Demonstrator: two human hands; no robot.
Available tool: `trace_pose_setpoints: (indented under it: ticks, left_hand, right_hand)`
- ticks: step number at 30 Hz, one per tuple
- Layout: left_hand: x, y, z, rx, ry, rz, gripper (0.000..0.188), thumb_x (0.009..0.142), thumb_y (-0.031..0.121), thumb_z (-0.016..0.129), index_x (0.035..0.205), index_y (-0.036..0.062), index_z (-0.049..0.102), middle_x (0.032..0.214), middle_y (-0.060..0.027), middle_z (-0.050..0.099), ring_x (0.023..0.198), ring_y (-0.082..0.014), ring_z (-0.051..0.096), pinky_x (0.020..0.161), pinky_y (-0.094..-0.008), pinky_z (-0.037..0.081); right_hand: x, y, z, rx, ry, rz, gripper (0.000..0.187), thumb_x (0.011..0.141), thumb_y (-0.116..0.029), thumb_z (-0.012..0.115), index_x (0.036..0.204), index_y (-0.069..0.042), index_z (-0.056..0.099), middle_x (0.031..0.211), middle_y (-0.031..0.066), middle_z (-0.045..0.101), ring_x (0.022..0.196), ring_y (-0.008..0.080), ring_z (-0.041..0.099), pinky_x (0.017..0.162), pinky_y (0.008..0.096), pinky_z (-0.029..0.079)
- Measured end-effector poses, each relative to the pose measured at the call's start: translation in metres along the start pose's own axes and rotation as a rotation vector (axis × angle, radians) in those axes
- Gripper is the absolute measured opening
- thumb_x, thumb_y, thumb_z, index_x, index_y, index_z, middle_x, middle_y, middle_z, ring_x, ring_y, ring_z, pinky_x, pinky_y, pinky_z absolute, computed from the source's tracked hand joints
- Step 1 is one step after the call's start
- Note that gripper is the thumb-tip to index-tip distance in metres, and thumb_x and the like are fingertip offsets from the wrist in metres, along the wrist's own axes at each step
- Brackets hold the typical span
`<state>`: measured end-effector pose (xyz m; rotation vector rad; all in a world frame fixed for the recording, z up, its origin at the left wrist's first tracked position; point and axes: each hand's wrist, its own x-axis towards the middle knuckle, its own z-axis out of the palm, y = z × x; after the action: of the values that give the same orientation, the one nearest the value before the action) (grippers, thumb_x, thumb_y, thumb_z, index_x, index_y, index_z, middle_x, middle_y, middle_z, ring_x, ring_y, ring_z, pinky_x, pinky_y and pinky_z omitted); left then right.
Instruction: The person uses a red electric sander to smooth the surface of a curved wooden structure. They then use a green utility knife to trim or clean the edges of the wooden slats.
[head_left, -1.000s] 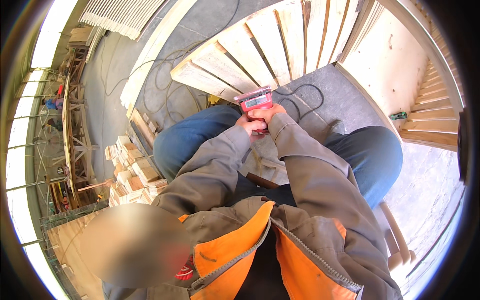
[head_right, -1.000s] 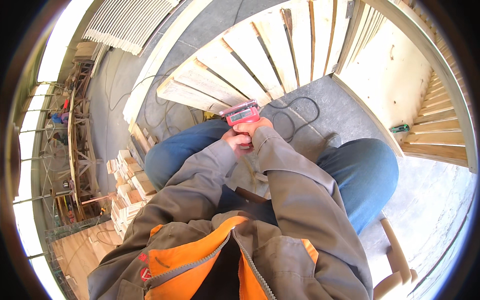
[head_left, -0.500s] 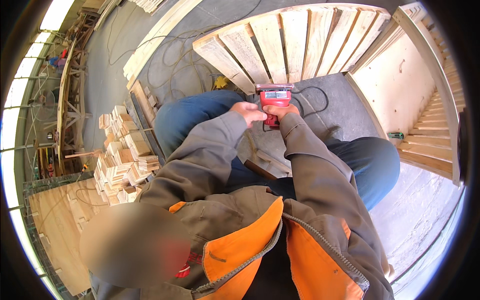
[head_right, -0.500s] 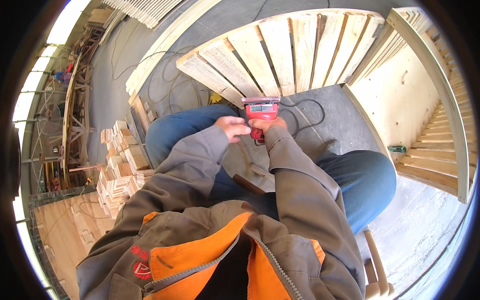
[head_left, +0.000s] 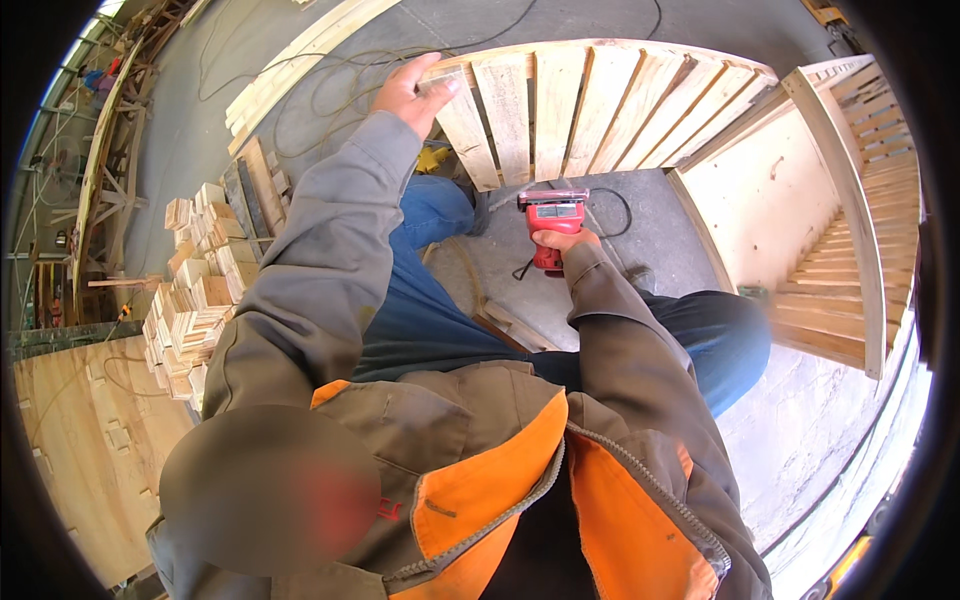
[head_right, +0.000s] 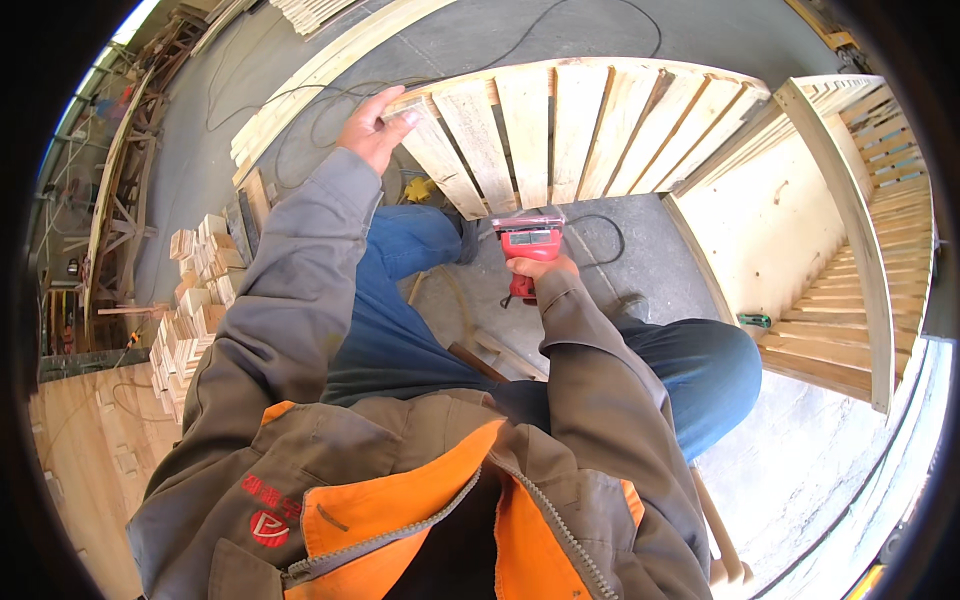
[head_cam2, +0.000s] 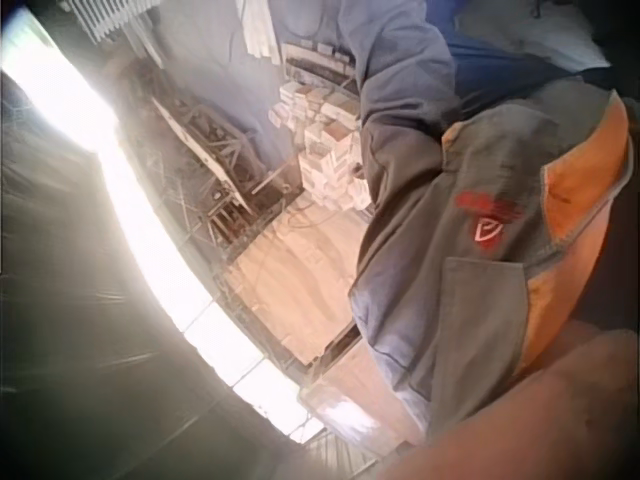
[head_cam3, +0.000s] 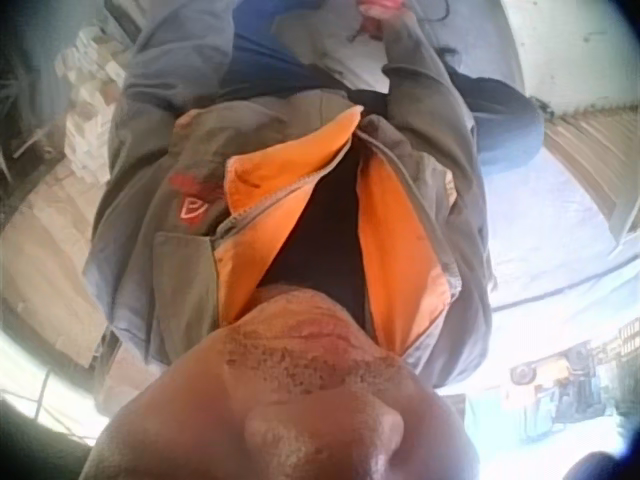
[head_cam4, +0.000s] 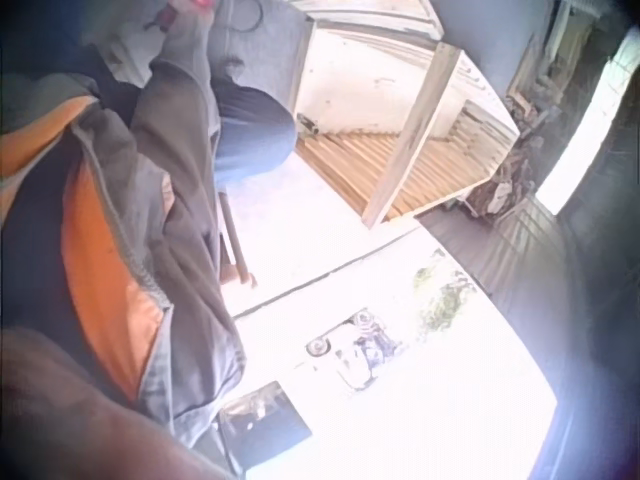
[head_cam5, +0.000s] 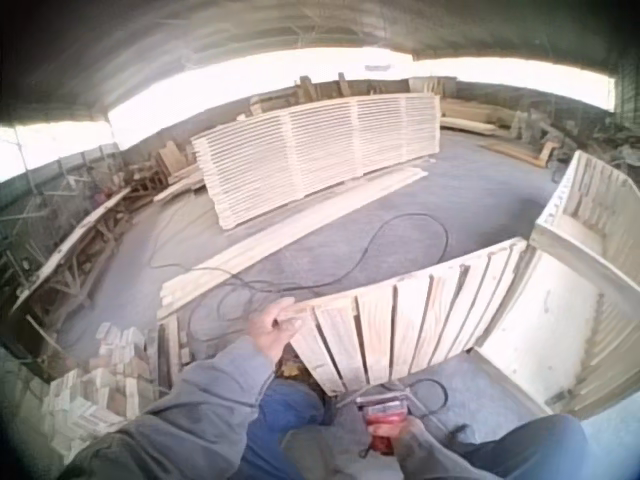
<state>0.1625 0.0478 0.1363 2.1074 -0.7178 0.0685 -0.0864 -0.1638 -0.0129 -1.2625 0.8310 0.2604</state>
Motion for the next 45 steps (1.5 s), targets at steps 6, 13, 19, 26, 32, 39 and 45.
trace_pose_setpoints:
  ticks: [6,13,19,26,32,39,45]
  left_hand:
    - [-0.035,0.019,0.007,-0.274,0.026,-0.016,0.039,0.09,0.017,0.075,0.122,-0.0032,0.065,0.108,-0.0137,0.072,0.098,-0.0187,0.068,0.087,-0.0304,0.053]
    - [-0.059,0.047,0.007,-0.261,-0.044,-0.096,0.029,0.089,0.008,0.076,0.114,-0.0036,0.066,0.105,-0.0093,0.071,0.095,-0.0141,0.066,0.085,-0.0271,0.052]
    - [-0.049,0.041,0.003,-0.181,-0.036,-0.123,0.024,0.088,0.005,0.073,0.111,-0.0024,0.068,0.102,-0.0081,0.071,0.09,-0.0116,0.065,0.08,-0.0256,0.052]
    - [-0.066,0.049,0.01,-0.299,-0.032,-0.038,0.028,0.093,0.011,0.07,0.117,-0.0033,0.066,0.105,-0.0071,0.071,0.094,-0.0113,0.064,0.084,-0.0254,0.051]
    - [-0.09,0.071,0.011,-0.047,0.023,0.091,0.036,0.093,0.022,0.07,0.12,-0.0016,0.066,0.109,-0.0138,0.069,0.098,-0.022,0.066,0.089,-0.0332,0.051]
    - [-0.103,0.102,0.013,0.197,0.213,0.29,0.044,0.088,0.016,0.073,0.125,-0.0024,0.061,0.118,-0.0172,0.064,0.11,-0.033,0.06,0.097,-0.0399,0.047]
    - [-0.162,0.136,0.045,0.049,-0.083,0.462,0.029,0.075,0.002,0.074,0.103,0.001,0.067,0.104,-0.0157,0.065,0.096,-0.0318,0.063,0.084,-0.0385,0.051]
  right_hand:
    - [-0.04,-0.003,-0.02,-0.069,0.099,0.061,0.041,0.068,-0.023,0.09,0.099,-0.004,0.074,0.086,0.0095,0.071,0.07,0.0227,0.068,0.06,0.0423,0.058]
    - [-0.041,0.018,-0.036,-0.182,0.125,0.137,0.038,0.068,-0.029,0.089,0.095,-0.007,0.074,0.082,0.0078,0.07,0.068,0.0234,0.068,0.056,0.04,0.056]
    - [-0.064,0.003,-0.033,-0.144,0.13,0.156,0.039,0.063,-0.017,0.093,0.093,-0.003,0.073,0.082,0.0098,0.07,0.068,0.0222,0.067,0.057,0.0421,0.057]
    - [-0.057,0.005,-0.036,-0.174,0.025,0.111,0.043,0.063,-0.03,0.092,0.091,-0.003,0.074,0.083,0.0115,0.072,0.065,0.0234,0.069,0.053,0.0393,0.057]
    - [-0.029,0.013,-0.023,-0.207,-0.013,0.119,0.046,0.061,-0.03,0.093,0.093,-0.003,0.074,0.081,0.012,0.072,0.065,0.023,0.07,0.052,0.0381,0.056]
    - [-0.028,0.008,-0.01,-0.337,-0.081,0.156,0.034,0.064,-0.026,0.09,0.088,-0.008,0.075,0.07,0.008,0.071,0.058,0.0203,0.069,0.052,0.0351,0.055]
    - [-0.022,0.017,0.003,-0.205,-0.165,0.142,0.027,0.065,-0.018,0.089,0.083,-0.005,0.073,0.066,0.0085,0.069,0.056,0.0176,0.067,0.053,0.0333,0.056]
